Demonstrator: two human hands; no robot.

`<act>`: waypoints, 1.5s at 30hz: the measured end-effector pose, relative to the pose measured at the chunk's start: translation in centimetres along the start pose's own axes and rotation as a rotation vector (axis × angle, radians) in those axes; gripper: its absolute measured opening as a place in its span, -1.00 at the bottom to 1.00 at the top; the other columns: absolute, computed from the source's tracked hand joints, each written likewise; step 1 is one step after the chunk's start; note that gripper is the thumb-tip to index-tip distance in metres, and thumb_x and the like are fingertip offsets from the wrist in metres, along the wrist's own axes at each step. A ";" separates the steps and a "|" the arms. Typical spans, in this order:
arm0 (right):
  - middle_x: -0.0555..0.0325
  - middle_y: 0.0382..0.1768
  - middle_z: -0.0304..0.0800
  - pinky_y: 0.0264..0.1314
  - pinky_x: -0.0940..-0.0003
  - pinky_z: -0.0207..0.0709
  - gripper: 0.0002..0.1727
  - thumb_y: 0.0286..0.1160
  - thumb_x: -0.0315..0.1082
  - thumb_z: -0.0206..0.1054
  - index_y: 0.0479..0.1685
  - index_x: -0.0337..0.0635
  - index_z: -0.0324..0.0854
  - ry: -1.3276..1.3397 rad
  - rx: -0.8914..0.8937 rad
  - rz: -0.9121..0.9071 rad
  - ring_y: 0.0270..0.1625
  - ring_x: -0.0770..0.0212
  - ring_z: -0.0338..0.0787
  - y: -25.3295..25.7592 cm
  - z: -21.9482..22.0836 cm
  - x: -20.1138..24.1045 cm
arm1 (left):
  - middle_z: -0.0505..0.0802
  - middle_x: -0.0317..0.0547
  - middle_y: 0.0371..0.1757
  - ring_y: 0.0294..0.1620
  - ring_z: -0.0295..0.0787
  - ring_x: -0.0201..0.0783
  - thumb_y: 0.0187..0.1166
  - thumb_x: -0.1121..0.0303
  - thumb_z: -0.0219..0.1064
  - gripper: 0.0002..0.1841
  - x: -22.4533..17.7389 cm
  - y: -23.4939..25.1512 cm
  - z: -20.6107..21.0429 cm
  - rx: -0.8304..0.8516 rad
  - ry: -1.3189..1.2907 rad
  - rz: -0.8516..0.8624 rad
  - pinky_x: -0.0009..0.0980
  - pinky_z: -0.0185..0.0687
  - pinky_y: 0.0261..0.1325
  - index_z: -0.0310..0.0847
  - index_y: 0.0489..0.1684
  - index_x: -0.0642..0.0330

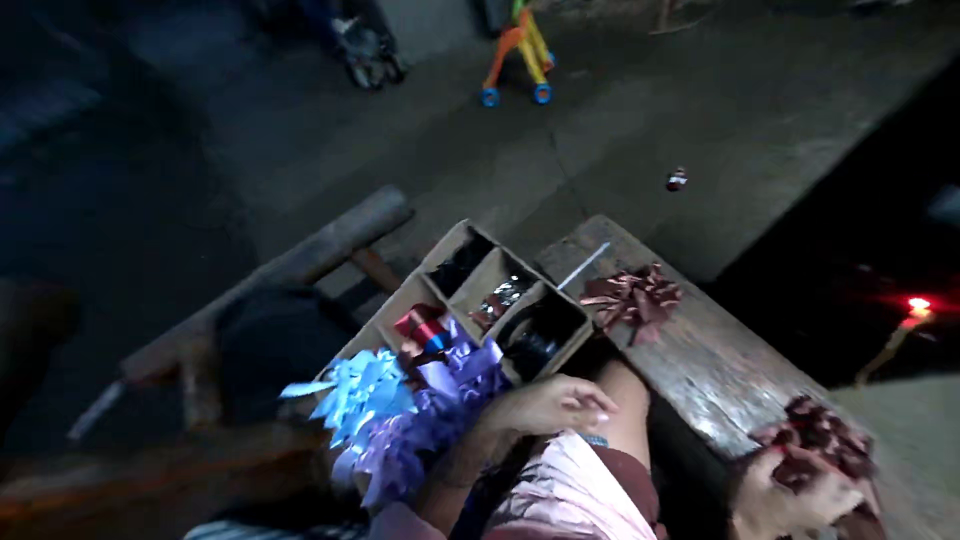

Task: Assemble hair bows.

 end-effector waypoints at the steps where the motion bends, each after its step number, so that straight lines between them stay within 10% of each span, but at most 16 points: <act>1: -0.69 -0.01 0.63 0.21 0.10 0.56 -0.67 0.49 -0.43 0.28 -0.08 -0.67 0.67 0.032 0.023 -0.027 0.05 -0.39 0.69 0.1 1.0 1.0 | 0.85 0.02 -0.06 -0.23 0.78 -0.40 0.78 0.38 0.15 -0.69 0.1 -1.9 -2.0 -0.135 0.072 -0.060 -0.46 0.69 -0.13 0.63 0.24 0.44; 6: -0.42 -0.30 0.71 -0.20 0.25 0.61 -0.71 0.51 -0.46 0.20 -0.18 -0.66 0.62 0.433 0.376 -0.284 -0.31 -0.02 0.71 1.9 7.2 9.8 | 0.81 0.35 0.17 0.25 0.74 0.33 0.81 0.29 0.14 -0.68 4.1 -11.1 -12.8 -0.937 0.544 -0.641 0.36 0.50 0.33 0.70 0.28 0.27; 12: -0.25 -0.15 0.87 0.16 -0.27 0.60 -0.77 0.49 -0.42 0.31 -0.12 -0.42 0.80 0.542 0.931 -0.711 0.02 -0.30 0.82 2.6 14.4 25.5 | 0.82 0.21 0.23 0.31 0.74 0.11 0.74 0.46 0.24 -0.75 9.7 -14.8 -17.6 -0.923 0.398 -0.504 0.10 0.51 0.47 0.73 0.23 0.32; 16: -0.30 0.06 0.85 0.38 -0.42 0.46 -0.59 0.57 -0.07 0.44 0.12 -0.25 0.80 -0.007 1.412 -0.754 0.27 -0.37 0.75 -1.1 19.7 32.8 | 0.84 0.29 0.13 0.28 0.72 0.29 0.70 0.17 0.34 -0.65 9.8 -15.3 -17.6 -0.971 0.361 -0.778 0.35 0.44 0.39 0.79 0.12 0.30; 20: -0.41 0.40 0.62 0.35 -0.52 0.37 -0.32 0.41 0.02 0.54 0.35 -0.35 0.62 -0.487 1.689 -0.669 0.49 -0.41 0.58 -4.5 23.1 34.2 | 0.70 0.33 0.40 0.53 0.52 0.25 0.59 0.17 0.46 -0.47 12.3 -14.4 -17.0 -0.869 0.291 -0.686 0.18 0.31 0.62 0.62 0.43 0.34; 26: -0.39 0.12 0.78 0.25 -0.50 0.49 -0.66 0.52 -0.19 0.47 0.01 -0.33 0.79 -0.178 1.590 -0.598 0.28 -0.43 0.72 -3.8 23.4 33.7 | 0.72 0.28 0.27 0.30 0.66 0.06 0.62 0.36 0.42 -0.70 12.2 -16.1 -17.0 -1.050 0.047 -0.429 0.02 0.52 0.43 0.71 0.12 0.45; 30: -0.32 -0.02 0.82 0.28 -0.36 0.55 -0.80 0.48 -0.35 0.50 -0.22 -0.39 0.80 0.552 1.139 -0.708 0.17 -0.36 0.76 0.0 19.3 31.7 | 0.87 -0.16 -0.01 -0.01 0.77 -0.43 0.71 0.49 0.22 -0.85 9.7 -17.4 -16.8 -1.199 -0.160 0.055 -0.41 0.68 0.17 0.68 0.03 0.33; 34: -0.24 0.13 0.85 0.44 -0.06 0.52 -0.64 0.59 -0.25 0.29 -0.39 -0.39 0.81 0.785 0.787 -0.679 0.35 -0.17 0.74 3.2 12.9 26.8 | 0.91 -0.25 -0.27 -0.28 0.88 -0.42 0.84 0.32 0.09 -0.78 5.9 -16.1 -16.1 -1.230 -0.220 0.146 -0.46 0.83 -0.19 0.65 0.02 0.22; 37: -0.01 0.06 0.91 0.44 0.39 0.59 -0.65 0.63 -0.34 0.23 -0.39 -0.41 0.80 0.967 0.691 -0.392 0.29 0.31 0.80 3.8 9.6 23.1 | 0.94 -0.14 -0.22 -0.30 0.93 -0.31 0.91 0.03 -0.13 -0.54 3.0 -13.5 -15.0 -1.155 -0.291 0.034 -0.41 0.84 -0.24 0.62 0.28 0.12; 39: 0.50 -0.34 0.86 -0.08 0.65 0.70 -0.70 0.65 -0.41 0.18 -0.48 -0.12 0.72 1.049 0.684 -0.068 -0.24 0.68 0.79 3.7 7.9 21.8 | 0.94 -0.12 -0.02 -0.17 0.94 -0.23 0.90 -0.09 -0.28 -0.45 1.7 -11.1 -14.1 -1.021 -0.422 0.029 -0.33 0.86 -0.11 0.54 0.46 -0.04; 45: 0.28 -0.51 0.83 -0.36 0.52 0.73 -0.64 0.92 -0.29 -0.09 -0.15 -0.19 0.61 1.201 0.747 0.764 -0.48 0.43 0.82 3.3 5.1 18.8 | 0.69 -0.10 0.51 0.20 0.83 -0.08 0.85 -0.14 -0.59 -0.37 -0.2 -3.7 -10.2 -0.532 -0.738 0.012 -0.14 0.78 0.18 0.03 0.82 -0.26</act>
Point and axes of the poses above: each hand's wrist, its own y-axis towards the middle knuckle, its own z-axis out of the palm, x = y × z, the point moved 3 cm from there along y, towards the middle knuckle
